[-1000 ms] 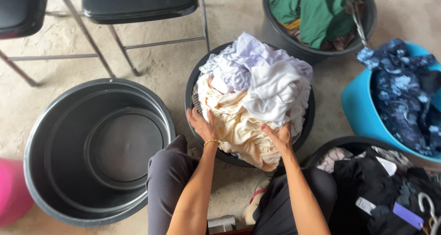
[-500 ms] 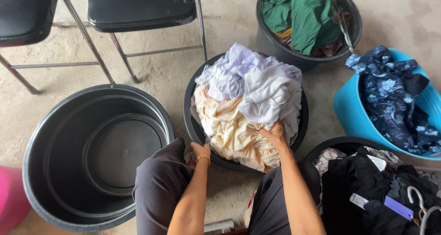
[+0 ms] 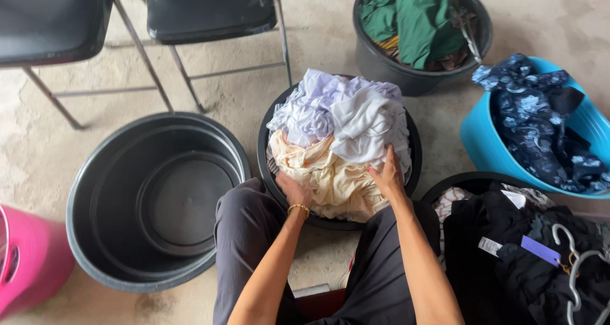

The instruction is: The person sorts clothes from several baskets, picks up a white shirt, inserts a clothes hanger through the collar, fastens the buttons, and places the shirt on the hanger in a separate bin.

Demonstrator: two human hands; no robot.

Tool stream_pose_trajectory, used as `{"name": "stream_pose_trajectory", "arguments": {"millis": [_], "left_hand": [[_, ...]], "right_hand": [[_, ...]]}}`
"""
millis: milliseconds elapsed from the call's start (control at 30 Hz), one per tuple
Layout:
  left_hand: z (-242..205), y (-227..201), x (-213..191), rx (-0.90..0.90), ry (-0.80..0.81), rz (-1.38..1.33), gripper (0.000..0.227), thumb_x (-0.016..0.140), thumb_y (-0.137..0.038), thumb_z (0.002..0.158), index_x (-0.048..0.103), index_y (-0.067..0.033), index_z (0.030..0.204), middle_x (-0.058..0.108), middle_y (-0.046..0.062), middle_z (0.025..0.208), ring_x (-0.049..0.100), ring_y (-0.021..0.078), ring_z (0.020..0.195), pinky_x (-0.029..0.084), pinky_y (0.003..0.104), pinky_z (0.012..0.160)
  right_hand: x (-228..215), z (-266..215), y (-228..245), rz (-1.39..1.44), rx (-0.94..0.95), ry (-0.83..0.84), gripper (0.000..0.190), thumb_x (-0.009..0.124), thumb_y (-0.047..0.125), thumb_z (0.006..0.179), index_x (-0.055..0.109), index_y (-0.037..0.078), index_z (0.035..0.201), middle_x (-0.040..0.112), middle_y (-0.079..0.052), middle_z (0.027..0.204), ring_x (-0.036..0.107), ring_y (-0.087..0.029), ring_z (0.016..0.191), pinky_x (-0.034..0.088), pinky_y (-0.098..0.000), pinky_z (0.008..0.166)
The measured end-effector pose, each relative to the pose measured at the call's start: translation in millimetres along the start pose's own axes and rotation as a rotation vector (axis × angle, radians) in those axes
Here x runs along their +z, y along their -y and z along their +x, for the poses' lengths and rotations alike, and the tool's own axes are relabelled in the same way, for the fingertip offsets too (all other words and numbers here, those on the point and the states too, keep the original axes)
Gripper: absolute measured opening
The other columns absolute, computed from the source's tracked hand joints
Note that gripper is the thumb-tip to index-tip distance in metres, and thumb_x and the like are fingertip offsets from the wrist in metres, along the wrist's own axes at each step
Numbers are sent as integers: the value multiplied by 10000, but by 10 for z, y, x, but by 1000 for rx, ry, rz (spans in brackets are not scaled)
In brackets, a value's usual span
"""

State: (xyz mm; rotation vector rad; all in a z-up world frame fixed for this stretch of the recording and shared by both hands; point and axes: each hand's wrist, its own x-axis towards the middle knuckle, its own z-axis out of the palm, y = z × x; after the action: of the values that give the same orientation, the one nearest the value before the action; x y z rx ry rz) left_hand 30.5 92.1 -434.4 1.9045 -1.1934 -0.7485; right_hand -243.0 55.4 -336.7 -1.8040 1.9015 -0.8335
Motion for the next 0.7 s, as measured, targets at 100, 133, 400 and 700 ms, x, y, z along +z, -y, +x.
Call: {"name": "stream_pose_trajectory", "arguments": {"millis": [100, 133, 400, 700], "left_hand": [[259, -711, -375, 497, 12, -13, 1176, 838, -30, 715, 95, -32, 1627, 74, 369, 1601, 190, 532, 1504, 310, 536, 1205], [275, -924, -517, 642, 36, -7, 1189, 848, -42, 738, 104, -128, 1661, 28, 332, 1639, 159, 530, 1532, 330, 543, 1205], [520, -1652, -818, 597, 326, 564, 1309, 962, -264, 623, 114, -388, 1612, -20, 194, 1697, 155, 437, 1536, 220, 808, 1069], [556, -830, -150, 436, 423, 518, 1275, 939, -451, 609, 190, -203, 1610, 428, 181, 1445, 441, 395, 1348, 476, 571, 998]], "right_hand": [[-260, -191, 411, 21, -71, -2, 1018, 820, 98, 830, 180, 48, 1620, 312, -295, 1606, 330, -456, 1467, 350, -500, 1170], [-360, -221, 566, -2, -109, 9, 1019, 822, 94, 830, 187, 84, 1628, 304, -282, 1614, 326, -448, 1482, 356, -503, 1186], [-451, -233, 1306, -92, -132, 140, 1275, 942, 90, 603, 177, 294, 1603, 64, -219, 1691, 167, -481, 1520, 284, -594, 1137], [233, 307, 466, -315, -210, 272, 1139, 680, -209, 664, 307, 247, 1638, 15, -183, 1750, 54, -454, 1583, 212, -471, 1295]]}}
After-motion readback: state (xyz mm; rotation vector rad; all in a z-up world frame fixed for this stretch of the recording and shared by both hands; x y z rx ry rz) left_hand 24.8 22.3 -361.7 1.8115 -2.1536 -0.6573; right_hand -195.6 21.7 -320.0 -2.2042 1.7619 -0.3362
